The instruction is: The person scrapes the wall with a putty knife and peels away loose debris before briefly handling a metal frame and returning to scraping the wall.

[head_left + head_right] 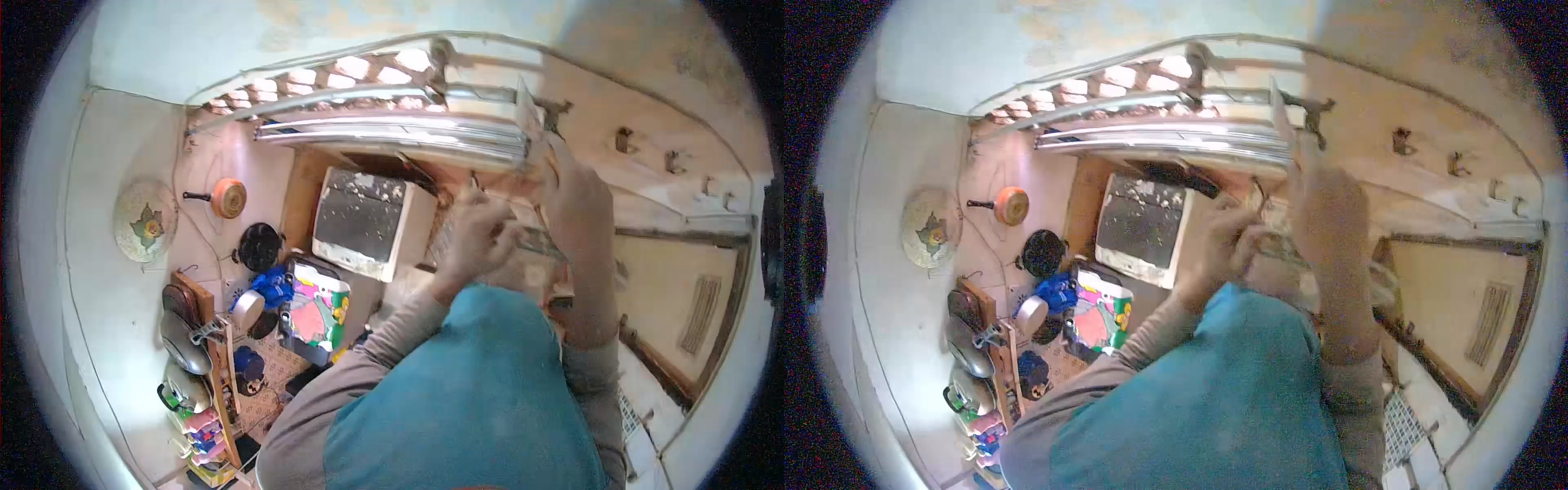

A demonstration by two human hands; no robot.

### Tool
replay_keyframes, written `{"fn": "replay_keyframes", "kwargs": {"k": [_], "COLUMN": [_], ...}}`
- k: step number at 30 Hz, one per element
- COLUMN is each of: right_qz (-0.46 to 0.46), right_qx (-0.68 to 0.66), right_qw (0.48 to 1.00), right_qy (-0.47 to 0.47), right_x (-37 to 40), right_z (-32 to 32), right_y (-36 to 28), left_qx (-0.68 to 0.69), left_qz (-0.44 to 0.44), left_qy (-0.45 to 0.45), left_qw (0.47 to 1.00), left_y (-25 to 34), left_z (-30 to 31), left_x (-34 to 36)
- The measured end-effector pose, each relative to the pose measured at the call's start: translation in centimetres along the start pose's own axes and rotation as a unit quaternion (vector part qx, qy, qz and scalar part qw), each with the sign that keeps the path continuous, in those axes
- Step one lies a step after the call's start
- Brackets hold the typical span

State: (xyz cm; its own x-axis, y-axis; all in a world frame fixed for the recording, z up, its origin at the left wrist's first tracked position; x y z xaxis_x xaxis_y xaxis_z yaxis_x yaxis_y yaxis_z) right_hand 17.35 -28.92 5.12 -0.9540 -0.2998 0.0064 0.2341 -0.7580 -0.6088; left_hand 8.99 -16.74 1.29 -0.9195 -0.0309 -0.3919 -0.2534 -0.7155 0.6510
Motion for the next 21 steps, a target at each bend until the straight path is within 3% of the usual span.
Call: {"fn": "replay_keyframes", "kwargs": {"k": [4, 6, 10, 12, 18, 19, 21], "right_qz": [-0.034, -0.002, 0.013, 0.022, 0.038, 0.044, 0.055], "right_qx": [-0.031, -0.037, -0.057, -0.064, -0.054, -0.08, -0.098], "right_qw": [0.999, 0.999, 0.998, 0.997, 0.998, 0.996, 0.994], "right_qy": [0.012, 0.031, 0.021, 0.04, 0.013, 0.002, -0.014], "right_x": [0.5, 0.5, 0.2, 0.5, 0.0, 0.0, -0.4], "right_z": [1.0, 1.4, 1.8, 1.5, 1.5, 1.4, 1.7], "right_y": [-0.5, -0.8, -2.3, -1.8, -2.5, -2.8, -3.9], "left_qx": [0.046, 0.041, 0.081, 0.082, 0.13, 0.102, 0.092], "left_qz": [-0.054, -0.019, -0.073, -0.064, -0.072, -0.092, -0.112], "left_qy": [-0.003, -0.047, -0.014, -0.073, -0.042, -0.071, -0.017], "left_qw": [0.997, 0.998, 0.994, 0.992, 0.988, 0.988, 0.989], "left_y": [-0.2, -1.0, -0.3, -0.4, 0.1, 0.3, 0.4], "left_z": [-0.6, -2.0, -1.2, -2.3, -2.0, -2.2, -0.3], "left_x": [0.2, 1.0, 0.5, 0.7, 0.5, 0.5, 0.0]}}
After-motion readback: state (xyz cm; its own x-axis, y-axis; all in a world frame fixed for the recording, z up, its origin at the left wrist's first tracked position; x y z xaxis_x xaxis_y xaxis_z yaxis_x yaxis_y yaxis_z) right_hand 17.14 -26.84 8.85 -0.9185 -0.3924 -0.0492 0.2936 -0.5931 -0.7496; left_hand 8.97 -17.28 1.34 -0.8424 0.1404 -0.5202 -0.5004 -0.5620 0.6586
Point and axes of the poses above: each hand's wrist, its own x-axis away from the middle knuckle, its own z-axis out of the back of the hand, y = z × x, the point moved 10 cm from there along -x, towards the middle knuckle, and after that the axes turned 14 degrees about -x, right-handed, at the moved point
